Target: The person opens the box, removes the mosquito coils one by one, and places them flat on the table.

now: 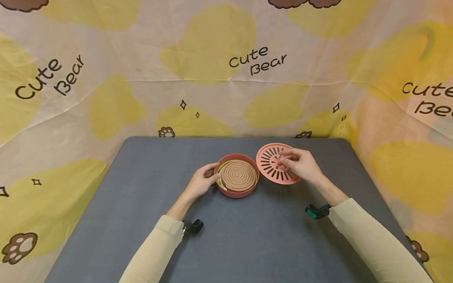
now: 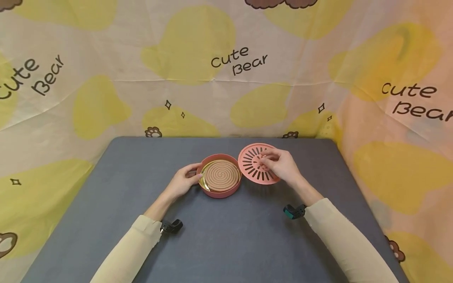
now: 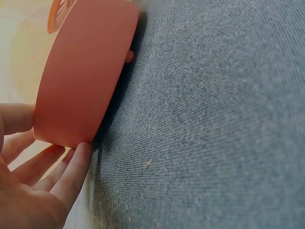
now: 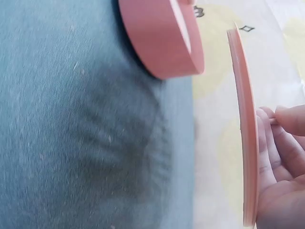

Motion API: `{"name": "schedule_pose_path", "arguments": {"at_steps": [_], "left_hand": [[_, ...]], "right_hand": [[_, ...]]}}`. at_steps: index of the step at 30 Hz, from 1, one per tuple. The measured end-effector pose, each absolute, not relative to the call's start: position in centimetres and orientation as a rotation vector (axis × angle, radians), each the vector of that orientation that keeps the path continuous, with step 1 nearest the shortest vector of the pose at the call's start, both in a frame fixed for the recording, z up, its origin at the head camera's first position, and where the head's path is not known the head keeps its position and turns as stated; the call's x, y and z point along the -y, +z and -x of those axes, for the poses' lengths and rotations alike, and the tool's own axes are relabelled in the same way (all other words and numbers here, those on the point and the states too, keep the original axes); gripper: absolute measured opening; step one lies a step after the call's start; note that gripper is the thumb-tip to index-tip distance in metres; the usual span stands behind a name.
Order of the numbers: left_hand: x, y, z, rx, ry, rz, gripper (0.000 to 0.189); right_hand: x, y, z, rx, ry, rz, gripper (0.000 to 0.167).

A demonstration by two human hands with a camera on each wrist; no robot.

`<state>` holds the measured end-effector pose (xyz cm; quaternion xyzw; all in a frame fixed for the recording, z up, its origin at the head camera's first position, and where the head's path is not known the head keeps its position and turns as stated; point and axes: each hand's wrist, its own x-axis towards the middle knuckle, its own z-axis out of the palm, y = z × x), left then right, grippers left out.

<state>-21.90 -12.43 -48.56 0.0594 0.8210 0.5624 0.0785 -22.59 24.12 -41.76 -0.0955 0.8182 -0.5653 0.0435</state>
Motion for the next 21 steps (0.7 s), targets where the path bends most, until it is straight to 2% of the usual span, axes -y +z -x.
{"name": "schedule_pose_path", "arguments": {"at_steps": [21], "left_hand": [[12.3, -48.4, 21.8, -2.496, 1.626, -0.175, 0.047]], "right_hand": [[-26.3, -44.8, 26.3, -2.595, -1.662, 0.103, 0.037]]}}
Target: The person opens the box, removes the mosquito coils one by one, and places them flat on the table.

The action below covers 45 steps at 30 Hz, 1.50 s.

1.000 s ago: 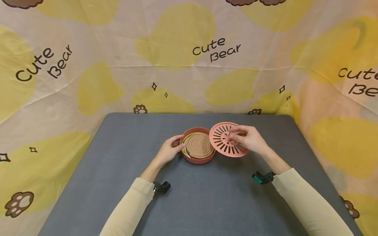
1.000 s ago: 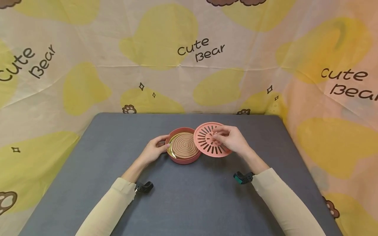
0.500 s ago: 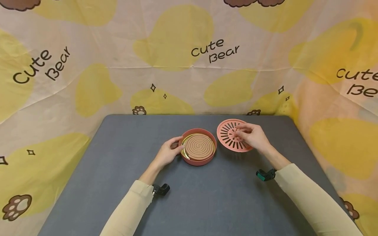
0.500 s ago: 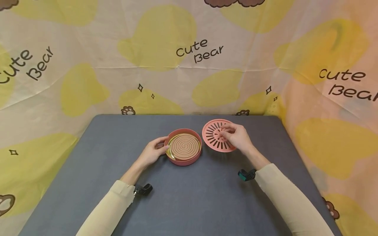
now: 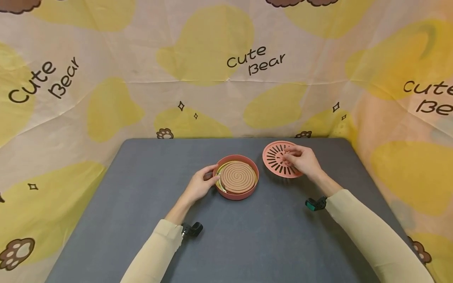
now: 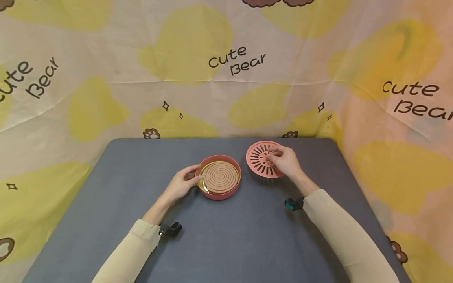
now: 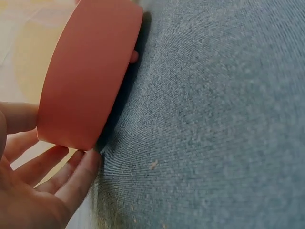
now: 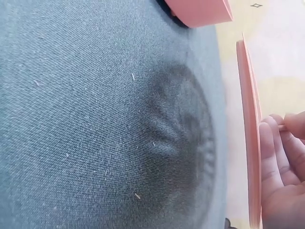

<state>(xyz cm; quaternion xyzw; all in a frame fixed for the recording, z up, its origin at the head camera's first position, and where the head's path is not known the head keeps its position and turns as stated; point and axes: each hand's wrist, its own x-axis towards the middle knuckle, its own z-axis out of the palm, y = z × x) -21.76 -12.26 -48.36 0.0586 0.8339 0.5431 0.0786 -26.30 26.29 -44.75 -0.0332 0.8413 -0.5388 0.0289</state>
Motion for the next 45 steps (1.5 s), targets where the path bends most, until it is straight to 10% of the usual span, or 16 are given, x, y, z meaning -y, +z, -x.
{"name": "schedule_pose_path", "arguments": {"at_steps": [45], "left_hand": [[12.5, -49.3, 21.5, -2.529, 1.633, -0.192, 0.047]], "right_hand": [[-25.8, -48.6, 30.8, -2.586, -1.627, -0.122, 0.04]]}}
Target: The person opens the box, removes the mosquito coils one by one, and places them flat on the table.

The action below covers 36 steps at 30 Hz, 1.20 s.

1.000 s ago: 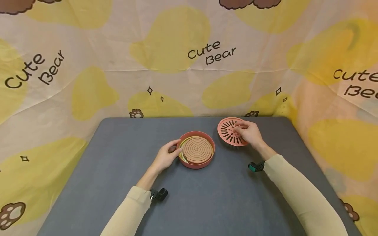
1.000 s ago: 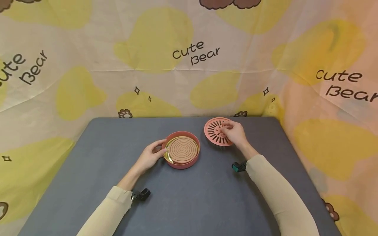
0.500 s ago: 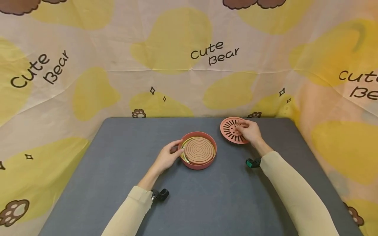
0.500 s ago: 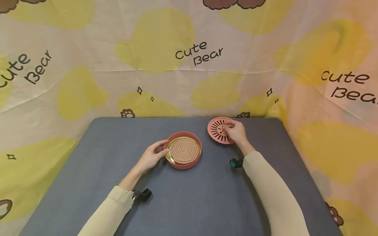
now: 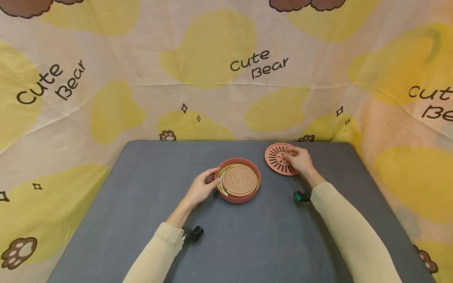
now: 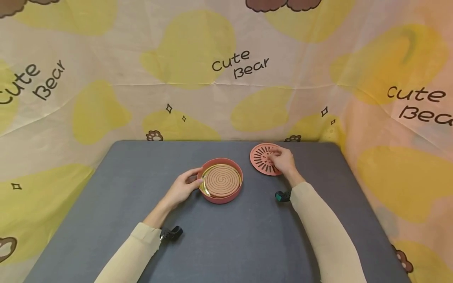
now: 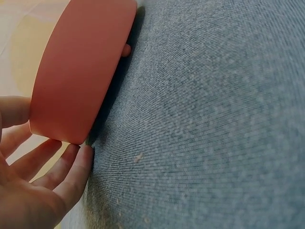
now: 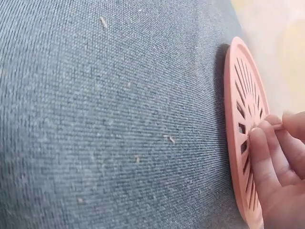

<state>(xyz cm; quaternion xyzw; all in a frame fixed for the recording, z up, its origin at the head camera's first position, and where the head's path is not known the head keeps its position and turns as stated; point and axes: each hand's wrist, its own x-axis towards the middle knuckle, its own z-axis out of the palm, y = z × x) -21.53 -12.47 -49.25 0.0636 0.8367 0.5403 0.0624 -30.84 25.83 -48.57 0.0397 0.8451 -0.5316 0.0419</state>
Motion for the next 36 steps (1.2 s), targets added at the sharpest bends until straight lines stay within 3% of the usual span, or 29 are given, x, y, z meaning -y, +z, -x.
{"name": "schedule_pose_path", "arguments": {"at_steps": [15, 36], "left_hand": [[12.4, -49.1, 21.4, -2.491, 1.67, -0.195, 0.048], [12.6, -49.3, 21.7, -2.489, 1.678, -0.206, 0.045]], "right_hand": [[-25.7, -46.2, 29.5, -2.876, -1.284, -0.103, 0.038], [-22.6, -42.9, 27.3, -2.7, -1.549, 0.152, 0.039]]}}
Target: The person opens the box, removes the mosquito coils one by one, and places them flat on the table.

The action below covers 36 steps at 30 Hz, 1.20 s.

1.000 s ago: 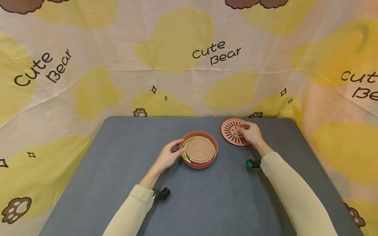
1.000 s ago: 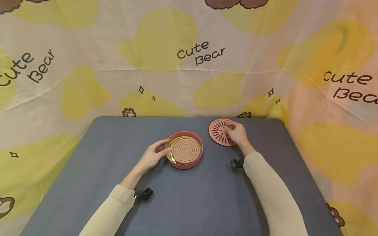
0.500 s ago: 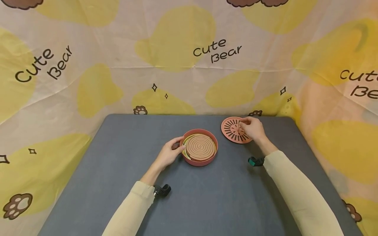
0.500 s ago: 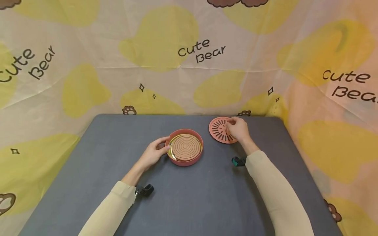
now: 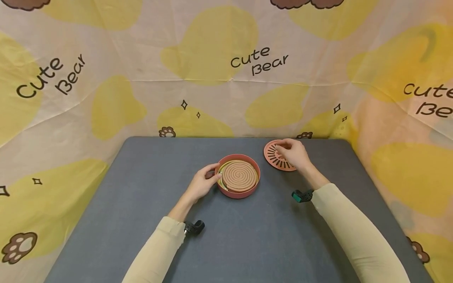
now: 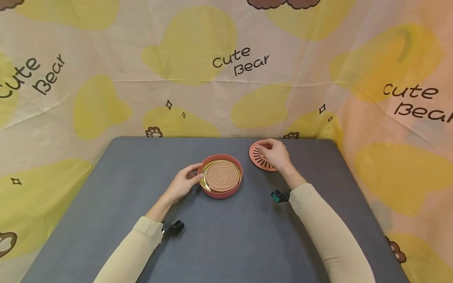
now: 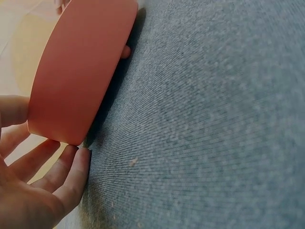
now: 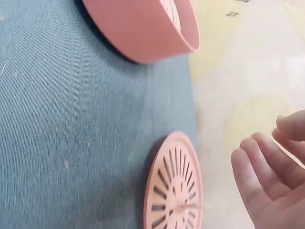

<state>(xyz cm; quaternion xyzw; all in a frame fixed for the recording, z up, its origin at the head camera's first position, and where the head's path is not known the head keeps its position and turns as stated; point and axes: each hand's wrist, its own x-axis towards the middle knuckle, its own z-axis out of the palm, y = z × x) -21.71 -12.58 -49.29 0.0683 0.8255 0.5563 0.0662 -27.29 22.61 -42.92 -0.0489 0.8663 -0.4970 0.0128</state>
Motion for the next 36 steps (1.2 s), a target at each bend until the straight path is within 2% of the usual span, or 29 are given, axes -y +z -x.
{"name": "schedule_pose_path", "arguments": {"at_steps": [12, 28, 36], "left_hand": [[12.5, -48.9, 21.6, -2.452, 1.714, -0.24, 0.048], [12.6, -49.3, 21.4, -2.472, 1.708, -0.214, 0.047], [12.6, -49.4, 21.4, -2.489, 1.684, -0.227, 0.048]], "right_hand": [[-19.5, -41.8, 26.8, -2.567, -1.603, 0.244, 0.034], [-14.9, -43.2, 26.6, -2.579, -1.516, 0.446, 0.026], [-13.2, -43.7, 26.5, -2.549, -1.471, 0.519, 0.03]]}}
